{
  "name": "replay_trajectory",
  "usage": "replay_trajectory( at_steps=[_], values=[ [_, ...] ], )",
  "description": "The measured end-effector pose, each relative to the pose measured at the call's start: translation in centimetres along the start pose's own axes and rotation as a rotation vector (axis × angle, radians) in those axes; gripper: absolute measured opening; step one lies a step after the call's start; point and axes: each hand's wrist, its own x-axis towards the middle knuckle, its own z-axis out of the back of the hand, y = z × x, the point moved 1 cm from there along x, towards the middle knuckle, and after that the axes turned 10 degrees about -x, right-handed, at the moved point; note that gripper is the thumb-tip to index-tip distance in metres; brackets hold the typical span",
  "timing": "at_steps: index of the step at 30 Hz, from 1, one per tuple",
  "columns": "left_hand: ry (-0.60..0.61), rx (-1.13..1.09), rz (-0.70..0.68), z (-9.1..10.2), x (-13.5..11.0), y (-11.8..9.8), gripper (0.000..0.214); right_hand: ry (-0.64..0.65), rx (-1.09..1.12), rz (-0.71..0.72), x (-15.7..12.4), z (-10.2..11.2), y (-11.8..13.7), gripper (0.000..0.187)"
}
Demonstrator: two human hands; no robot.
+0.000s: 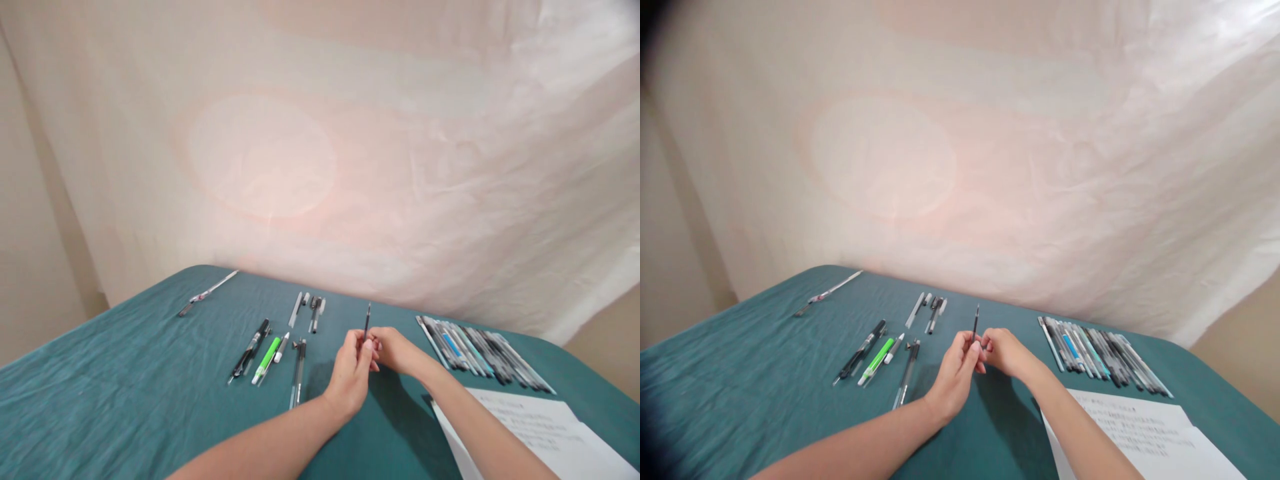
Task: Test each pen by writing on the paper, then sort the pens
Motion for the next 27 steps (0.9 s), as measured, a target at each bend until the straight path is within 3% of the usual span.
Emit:
replay_trajectory(
  at_steps=[5, 10, 19, 27],
  values=[
    [0.012, 0.035, 0.026, 0.0, 0.0, 0.1, 0.025, -0.048, -0.018, 0.058, -1.2, 1.4, -1.4, 0.018],
    [0.058, 0.075, 0.026, 0.1, 0.1, 0.5, 0.024, -0.13, 0.302, 0.001, -0.9, 2.2, -2.0, 0.024],
    [0.114, 0.145, 0.033, 0.0, 0.1, 0.9, 0.021, -0.469, 0.632, 0.018, -2.1, 5.8, 0.8, 0.029],
    [0.136, 0.175, 0.012, 0.0, 0.0, 0.9, 0.02, -0.472, 0.597, 0.027, -2.6, 6.2, 2.5, 0.026]
  ],
)
